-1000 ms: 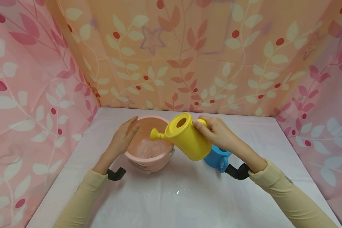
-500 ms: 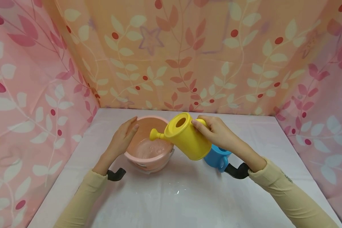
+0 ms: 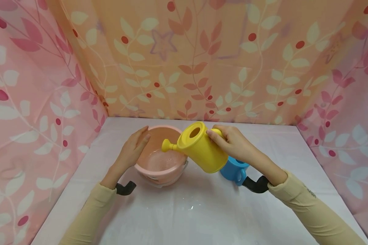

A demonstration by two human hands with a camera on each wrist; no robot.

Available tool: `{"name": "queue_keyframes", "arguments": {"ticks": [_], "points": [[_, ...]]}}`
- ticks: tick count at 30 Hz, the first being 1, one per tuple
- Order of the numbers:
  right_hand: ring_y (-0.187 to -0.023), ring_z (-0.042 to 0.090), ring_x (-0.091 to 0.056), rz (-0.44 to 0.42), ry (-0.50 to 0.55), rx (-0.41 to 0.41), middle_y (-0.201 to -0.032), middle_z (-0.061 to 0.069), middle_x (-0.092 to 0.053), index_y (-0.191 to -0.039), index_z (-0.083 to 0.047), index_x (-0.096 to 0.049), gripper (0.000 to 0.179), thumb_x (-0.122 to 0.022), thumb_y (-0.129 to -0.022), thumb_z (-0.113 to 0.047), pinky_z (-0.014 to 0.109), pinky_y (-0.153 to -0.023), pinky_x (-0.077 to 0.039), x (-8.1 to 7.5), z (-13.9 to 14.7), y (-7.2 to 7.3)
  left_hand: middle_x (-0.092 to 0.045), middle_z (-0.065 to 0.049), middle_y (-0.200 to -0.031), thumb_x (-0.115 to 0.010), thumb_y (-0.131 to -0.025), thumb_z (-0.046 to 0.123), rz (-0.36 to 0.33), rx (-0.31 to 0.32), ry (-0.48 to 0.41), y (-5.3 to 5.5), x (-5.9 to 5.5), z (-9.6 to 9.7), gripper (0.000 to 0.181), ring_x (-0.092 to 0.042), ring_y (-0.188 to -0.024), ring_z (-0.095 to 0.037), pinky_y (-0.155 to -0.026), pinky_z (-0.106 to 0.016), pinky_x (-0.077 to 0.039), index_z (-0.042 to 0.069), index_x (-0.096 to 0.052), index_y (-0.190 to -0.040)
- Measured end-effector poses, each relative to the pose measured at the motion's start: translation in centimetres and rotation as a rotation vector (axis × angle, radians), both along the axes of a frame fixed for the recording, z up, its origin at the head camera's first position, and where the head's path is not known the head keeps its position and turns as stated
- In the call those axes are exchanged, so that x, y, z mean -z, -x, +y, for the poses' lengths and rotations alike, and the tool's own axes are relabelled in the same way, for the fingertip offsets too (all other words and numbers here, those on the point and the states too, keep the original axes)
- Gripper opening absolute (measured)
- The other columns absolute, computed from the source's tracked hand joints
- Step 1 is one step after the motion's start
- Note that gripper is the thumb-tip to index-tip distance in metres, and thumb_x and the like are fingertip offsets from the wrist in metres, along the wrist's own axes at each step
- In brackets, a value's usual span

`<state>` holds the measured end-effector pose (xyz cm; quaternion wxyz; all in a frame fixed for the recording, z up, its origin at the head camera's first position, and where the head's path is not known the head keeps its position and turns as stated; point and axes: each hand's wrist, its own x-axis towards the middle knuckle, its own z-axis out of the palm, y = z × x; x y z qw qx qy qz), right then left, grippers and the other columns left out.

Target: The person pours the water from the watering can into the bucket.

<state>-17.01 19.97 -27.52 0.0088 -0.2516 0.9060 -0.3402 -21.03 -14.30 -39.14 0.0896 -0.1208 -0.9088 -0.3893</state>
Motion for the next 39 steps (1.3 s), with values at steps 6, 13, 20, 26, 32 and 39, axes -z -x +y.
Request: {"name": "queue_keyframes", "arguments": {"ticks": [6, 13, 20, 26, 32, 39], "points": [[-0.065, 0.020, -0.050, -0.013, -0.003, 0.007, -0.063, 0.004, -0.044, -0.078, -0.009, -0.051, 0.029, -0.046, -0.098, -0.030, 0.025, -0.053, -0.045, 0.01, -0.07, -0.14, -0.037, -0.006, -0.146, -0.033, -0.094, 0.058, 0.000, -0.002, 0.009, -0.05, -0.05, 0.04, 0.063, -0.031, -0.135, -0.027, -0.107, -0.053, -0.028, 0.019, -0.033, -0.144], [-0.066, 0.020, -0.051, -0.015, -0.007, 0.012, -0.063, 0.004, -0.045, -0.078, -0.009, -0.050, 0.030, -0.046, -0.098, -0.031, 0.025, -0.054, -0.046, 0.00, -0.15, -0.17, -0.036, -0.006, -0.146, -0.032, -0.095, 0.058, -0.003, -0.004, 0.015, -0.03, 0.03, -0.02, 0.063, -0.030, -0.136, -0.026, -0.107, -0.053, -0.028, 0.020, -0.033, -0.145], [-0.067, 0.020, -0.051, -0.018, -0.009, 0.009, -0.063, 0.004, -0.045, -0.078, -0.010, -0.050, 0.029, -0.046, -0.098, -0.031, 0.025, -0.055, -0.047, -0.06, -0.18, -0.13, -0.036, -0.006, -0.146, -0.033, -0.095, 0.058, 0.002, -0.003, 0.013, 0.01, 0.16, -0.08, 0.062, -0.030, -0.136, -0.026, -0.107, -0.052, -0.028, 0.020, -0.032, -0.145], [-0.066, 0.019, -0.051, -0.012, -0.013, 0.002, -0.063, 0.003, -0.045, -0.078, -0.010, -0.050, 0.029, -0.046, -0.098, -0.030, 0.024, -0.055, -0.046, -0.18, -0.20, -0.14, -0.036, -0.005, -0.146, -0.033, -0.095, 0.057, 0.008, -0.003, 0.008, 0.01, 0.12, -0.06, 0.062, -0.031, -0.136, -0.026, -0.107, -0.052, -0.029, 0.021, -0.033, -0.145], [-0.065, 0.019, -0.050, 0.005, -0.015, -0.008, -0.062, 0.003, -0.044, -0.077, -0.010, -0.050, 0.028, -0.046, -0.098, -0.029, 0.024, -0.054, -0.044, -0.18, -0.19, -0.05, -0.037, -0.005, -0.146, -0.033, -0.095, 0.057, 0.013, -0.003, 0.005, -0.01, 0.03, -0.07, 0.062, -0.031, -0.135, -0.026, -0.107, -0.051, -0.028, 0.020, -0.033, -0.144], [-0.065, 0.019, -0.050, 0.001, -0.014, -0.003, -0.063, 0.003, -0.044, -0.078, -0.010, -0.050, 0.028, -0.046, -0.098, -0.029, 0.024, -0.054, -0.045, -0.23, -0.25, 0.01, -0.036, -0.005, -0.146, -0.033, -0.095, 0.057, 0.009, -0.004, 0.004, -0.02, -0.01, -0.05, 0.063, -0.030, -0.136, -0.026, -0.107, -0.052, -0.028, 0.019, -0.033, -0.144]]}}
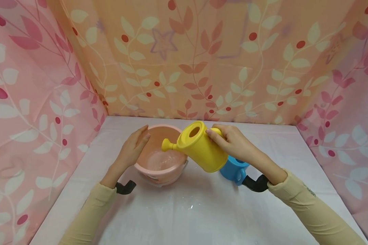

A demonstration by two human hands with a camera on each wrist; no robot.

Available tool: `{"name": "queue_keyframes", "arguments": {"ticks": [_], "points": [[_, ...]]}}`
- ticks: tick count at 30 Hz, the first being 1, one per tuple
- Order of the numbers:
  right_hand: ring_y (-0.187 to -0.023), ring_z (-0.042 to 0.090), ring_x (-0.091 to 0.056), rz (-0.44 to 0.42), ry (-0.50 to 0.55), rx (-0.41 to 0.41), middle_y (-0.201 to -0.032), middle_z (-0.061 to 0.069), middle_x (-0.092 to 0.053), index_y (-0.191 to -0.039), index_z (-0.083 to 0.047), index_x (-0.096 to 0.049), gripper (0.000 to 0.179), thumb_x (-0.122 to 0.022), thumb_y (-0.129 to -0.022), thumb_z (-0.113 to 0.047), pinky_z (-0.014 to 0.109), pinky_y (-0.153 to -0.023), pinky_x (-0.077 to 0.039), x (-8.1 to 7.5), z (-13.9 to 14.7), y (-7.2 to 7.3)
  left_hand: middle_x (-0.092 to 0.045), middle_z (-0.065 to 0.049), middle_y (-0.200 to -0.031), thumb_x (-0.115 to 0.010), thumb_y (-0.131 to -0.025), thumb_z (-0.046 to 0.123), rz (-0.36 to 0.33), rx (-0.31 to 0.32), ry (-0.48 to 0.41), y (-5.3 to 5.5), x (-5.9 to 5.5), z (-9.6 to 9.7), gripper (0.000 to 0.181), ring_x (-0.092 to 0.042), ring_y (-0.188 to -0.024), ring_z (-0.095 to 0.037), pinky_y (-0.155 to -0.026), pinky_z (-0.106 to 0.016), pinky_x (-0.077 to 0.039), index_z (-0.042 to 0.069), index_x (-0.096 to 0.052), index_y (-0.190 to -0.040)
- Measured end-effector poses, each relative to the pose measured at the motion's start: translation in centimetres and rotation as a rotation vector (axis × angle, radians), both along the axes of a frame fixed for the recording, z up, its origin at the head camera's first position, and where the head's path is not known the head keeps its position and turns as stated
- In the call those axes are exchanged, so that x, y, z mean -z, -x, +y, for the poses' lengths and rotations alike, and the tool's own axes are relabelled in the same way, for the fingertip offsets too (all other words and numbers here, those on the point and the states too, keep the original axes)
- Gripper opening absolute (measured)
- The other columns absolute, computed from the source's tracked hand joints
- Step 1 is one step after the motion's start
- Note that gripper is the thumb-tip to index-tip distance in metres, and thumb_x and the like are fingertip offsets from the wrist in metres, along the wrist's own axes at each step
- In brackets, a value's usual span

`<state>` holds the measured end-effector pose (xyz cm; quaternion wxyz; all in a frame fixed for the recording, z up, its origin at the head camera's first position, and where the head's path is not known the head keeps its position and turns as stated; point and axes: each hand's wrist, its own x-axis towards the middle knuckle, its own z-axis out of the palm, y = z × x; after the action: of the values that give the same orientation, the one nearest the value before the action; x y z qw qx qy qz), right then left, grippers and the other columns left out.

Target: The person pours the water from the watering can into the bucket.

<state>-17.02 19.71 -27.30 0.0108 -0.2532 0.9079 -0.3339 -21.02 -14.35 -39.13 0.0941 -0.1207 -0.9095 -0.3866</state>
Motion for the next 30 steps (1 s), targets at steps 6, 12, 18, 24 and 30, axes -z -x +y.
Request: {"name": "queue_keyframes", "arguments": {"ticks": [6, 12, 18, 24, 30], "points": [[-0.067, 0.020, -0.051, -0.014, 0.000, 0.002, -0.064, 0.004, -0.045, -0.079, -0.010, -0.051, 0.028, -0.046, -0.098, -0.030, 0.025, -0.055, -0.046, -0.09, -0.12, 0.04, -0.036, -0.006, -0.147, -0.033, -0.094, 0.058, -0.002, -0.001, -0.001, 0.00, -0.05, -0.07, 0.064, -0.030, -0.136, -0.027, -0.108, -0.052, -0.027, 0.019, -0.033, -0.144], [-0.066, 0.019, -0.050, -0.004, -0.004, -0.006, -0.063, 0.003, -0.045, -0.078, -0.010, -0.050, 0.028, -0.046, -0.098, -0.030, 0.025, -0.054, -0.044, -0.13, -0.18, 0.13, -0.036, -0.005, -0.147, -0.033, -0.094, 0.058, -0.002, -0.002, -0.001, 0.06, 0.03, -0.10, 0.063, -0.030, -0.136, -0.026, -0.108, -0.052, -0.027, 0.019, -0.033, -0.145], [-0.066, 0.019, -0.051, 0.006, -0.004, -0.010, -0.064, 0.003, -0.045, -0.079, -0.010, -0.051, 0.027, -0.047, -0.098, -0.029, 0.024, -0.055, -0.045, -0.21, -0.23, 0.16, -0.036, -0.005, -0.147, -0.033, -0.094, 0.058, -0.006, -0.001, -0.003, 0.12, 0.14, -0.11, 0.063, -0.030, -0.136, -0.026, -0.108, -0.052, -0.027, 0.020, -0.033, -0.145], [-0.067, 0.019, -0.051, -0.005, -0.001, -0.013, -0.065, 0.003, -0.046, -0.079, -0.010, -0.051, 0.027, -0.047, -0.098, -0.029, 0.024, -0.055, -0.045, -0.29, -0.26, 0.11, -0.036, -0.005, -0.146, -0.033, -0.094, 0.058, 0.001, -0.003, -0.006, 0.15, 0.16, -0.14, 0.063, -0.030, -0.136, -0.026, -0.107, -0.052, -0.028, 0.020, -0.034, -0.144], [-0.068, 0.020, -0.051, -0.015, 0.002, -0.005, -0.065, 0.004, -0.046, -0.079, -0.010, -0.051, 0.028, -0.047, -0.098, -0.030, 0.025, -0.056, -0.047, -0.24, -0.25, 0.02, -0.037, -0.006, -0.146, -0.033, -0.095, 0.057, 0.014, 0.005, -0.007, 0.16, 0.18, -0.08, 0.063, -0.031, -0.135, -0.026, -0.107, -0.052, -0.028, 0.019, -0.034, -0.144]]}}
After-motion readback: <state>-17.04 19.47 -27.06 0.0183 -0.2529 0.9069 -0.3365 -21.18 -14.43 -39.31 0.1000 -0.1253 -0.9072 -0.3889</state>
